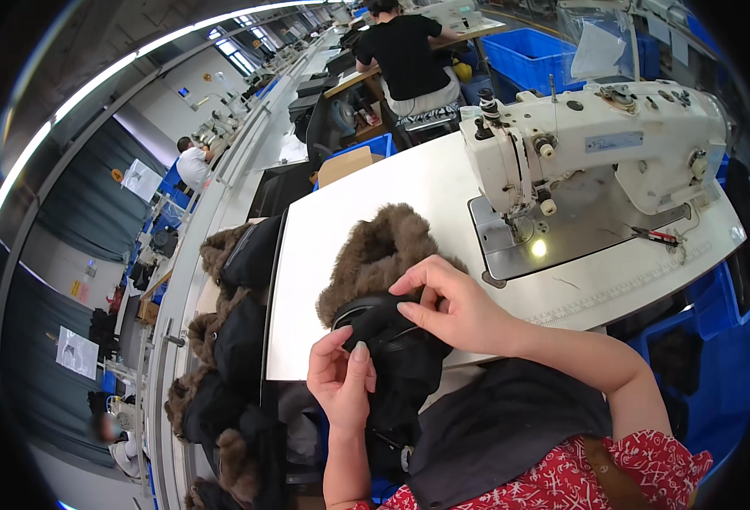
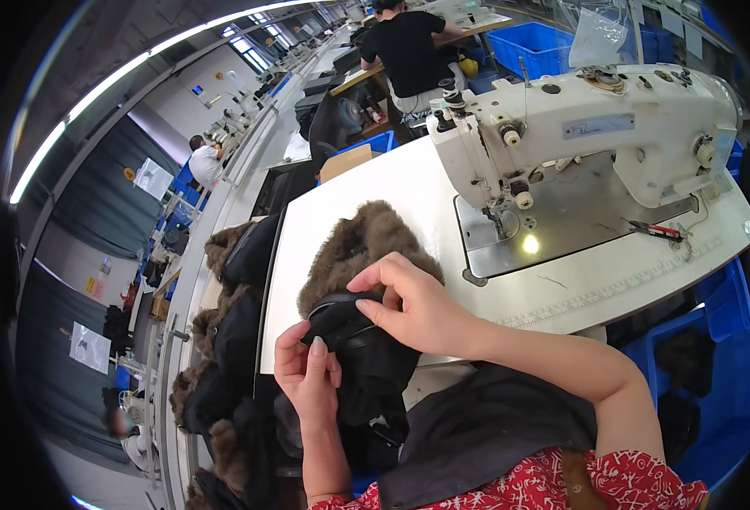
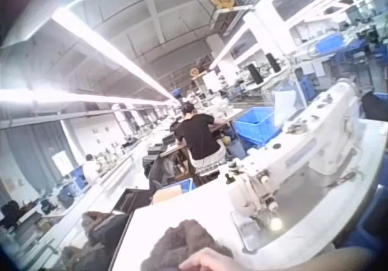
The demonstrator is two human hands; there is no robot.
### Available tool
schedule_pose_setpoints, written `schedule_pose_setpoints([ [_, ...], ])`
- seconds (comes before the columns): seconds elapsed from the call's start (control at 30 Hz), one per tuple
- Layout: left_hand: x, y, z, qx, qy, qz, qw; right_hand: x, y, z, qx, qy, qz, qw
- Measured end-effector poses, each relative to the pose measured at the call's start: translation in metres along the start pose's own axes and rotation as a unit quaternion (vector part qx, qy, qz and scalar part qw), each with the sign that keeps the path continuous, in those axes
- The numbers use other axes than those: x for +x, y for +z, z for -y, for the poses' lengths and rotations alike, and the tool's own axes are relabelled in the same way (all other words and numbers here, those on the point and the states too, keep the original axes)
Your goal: The person is sewing a fur and leather hat using an industrial sewing machine.
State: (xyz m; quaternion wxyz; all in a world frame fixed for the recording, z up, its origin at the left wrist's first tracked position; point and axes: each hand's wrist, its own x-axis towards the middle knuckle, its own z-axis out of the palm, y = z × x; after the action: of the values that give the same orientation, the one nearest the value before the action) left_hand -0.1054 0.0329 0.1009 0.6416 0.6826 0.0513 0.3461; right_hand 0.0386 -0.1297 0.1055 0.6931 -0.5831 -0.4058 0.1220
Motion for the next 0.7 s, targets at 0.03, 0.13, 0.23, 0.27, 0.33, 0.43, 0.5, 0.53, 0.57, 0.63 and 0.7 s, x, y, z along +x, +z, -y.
schedule_pose_setpoints([
  [0.03,-0.001,-0.002,0.000,0.035,0.023,0.001,0.999,-0.001,-0.001,0.003,-0.050,-0.053,-0.002,0.997],
  [0.13,0.002,-0.006,-0.001,0.118,0.129,0.044,0.984,0.009,-0.002,0.004,-0.209,-0.275,0.020,0.938],
  [0.23,0.012,-0.009,-0.002,0.154,0.219,0.103,0.958,0.021,0.004,0.001,-0.306,-0.351,0.055,0.883],
  [0.27,0.015,-0.010,-0.002,0.153,0.238,0.118,0.952,0.023,0.006,-0.001,-0.319,-0.339,0.061,0.883],
  [0.33,0.021,-0.009,-0.001,0.147,0.272,0.118,0.944,0.024,0.011,-0.001,-0.299,-0.337,0.023,0.892],
  [0.43,0.023,-0.006,0.002,0.157,0.262,0.064,0.950,0.022,0.014,0.001,-0.281,-0.306,-0.061,0.908],
  [0.5,0.021,-0.002,0.005,0.203,0.168,0.019,0.964,0.026,0.012,0.004,-0.250,-0.344,-0.102,0.899],
  [0.53,0.020,-0.002,0.006,0.249,0.158,0.078,0.952,0.028,0.010,0.004,-0.256,-0.357,-0.109,0.892],
  [0.57,0.018,0.002,0.009,0.280,0.159,0.097,0.942,0.029,0.008,0.004,-0.267,-0.360,-0.112,0.887],
  [0.63,0.011,0.006,0.014,0.278,0.219,0.078,0.932,0.034,0.007,0.002,-0.063,-0.241,-0.139,0.958],
  [0.7,0.007,0.009,0.019,0.355,0.296,0.050,0.885,0.038,0.006,-0.003,0.257,0.007,-0.153,0.954],
])
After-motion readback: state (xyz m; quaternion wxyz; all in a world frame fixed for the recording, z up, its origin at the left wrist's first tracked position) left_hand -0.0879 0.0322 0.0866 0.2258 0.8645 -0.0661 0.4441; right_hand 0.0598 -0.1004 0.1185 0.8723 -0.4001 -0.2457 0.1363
